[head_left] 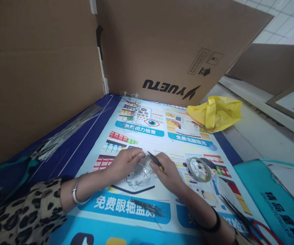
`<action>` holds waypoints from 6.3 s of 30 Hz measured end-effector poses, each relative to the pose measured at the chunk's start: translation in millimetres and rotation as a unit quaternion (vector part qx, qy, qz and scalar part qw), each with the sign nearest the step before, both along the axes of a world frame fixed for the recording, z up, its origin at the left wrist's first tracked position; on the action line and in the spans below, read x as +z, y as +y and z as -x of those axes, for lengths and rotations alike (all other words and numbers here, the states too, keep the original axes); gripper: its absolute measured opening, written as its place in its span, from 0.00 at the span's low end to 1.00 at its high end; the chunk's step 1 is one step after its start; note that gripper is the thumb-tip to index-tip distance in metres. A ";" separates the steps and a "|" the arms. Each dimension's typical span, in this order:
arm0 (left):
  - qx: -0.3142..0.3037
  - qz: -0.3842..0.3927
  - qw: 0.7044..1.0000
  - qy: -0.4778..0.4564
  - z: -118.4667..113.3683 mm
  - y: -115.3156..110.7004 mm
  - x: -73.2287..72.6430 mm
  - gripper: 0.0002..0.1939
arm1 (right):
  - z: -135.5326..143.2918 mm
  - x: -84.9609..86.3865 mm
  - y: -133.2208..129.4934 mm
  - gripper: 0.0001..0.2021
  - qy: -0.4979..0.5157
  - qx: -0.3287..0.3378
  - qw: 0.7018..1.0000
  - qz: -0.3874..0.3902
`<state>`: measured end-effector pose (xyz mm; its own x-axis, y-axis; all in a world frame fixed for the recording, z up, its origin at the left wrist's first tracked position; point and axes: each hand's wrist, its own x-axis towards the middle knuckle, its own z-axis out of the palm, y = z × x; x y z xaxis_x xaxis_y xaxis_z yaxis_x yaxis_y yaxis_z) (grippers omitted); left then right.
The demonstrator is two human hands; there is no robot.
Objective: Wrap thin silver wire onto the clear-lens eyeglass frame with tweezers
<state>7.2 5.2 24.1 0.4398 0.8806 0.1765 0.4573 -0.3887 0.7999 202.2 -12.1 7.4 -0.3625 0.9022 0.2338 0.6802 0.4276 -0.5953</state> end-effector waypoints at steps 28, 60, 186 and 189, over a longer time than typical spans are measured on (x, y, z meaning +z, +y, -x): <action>-0.001 0.053 0.999 -0.001 6.3 -10.0 -5.6 0.07 | 7.4 11.7 5.7 0.08 0.072 -0.017 0.995 -0.070; 0.013 -0.088 0.990 0.112 8.0 -17.7 -8.9 0.01 | -5.6 34.4 -8.3 0.04 -0.279 0.156 0.842 -0.435; -0.054 -0.108 0.993 -0.018 1.4 -12.1 -19.7 0.09 | 8.7 23.1 0.7 0.07 0.063 0.028 0.998 -0.008; -0.051 -0.103 0.993 -0.025 1.7 -11.8 -18.3 0.09 | 7.7 25.4 0.6 0.07 0.063 0.027 0.998 -0.001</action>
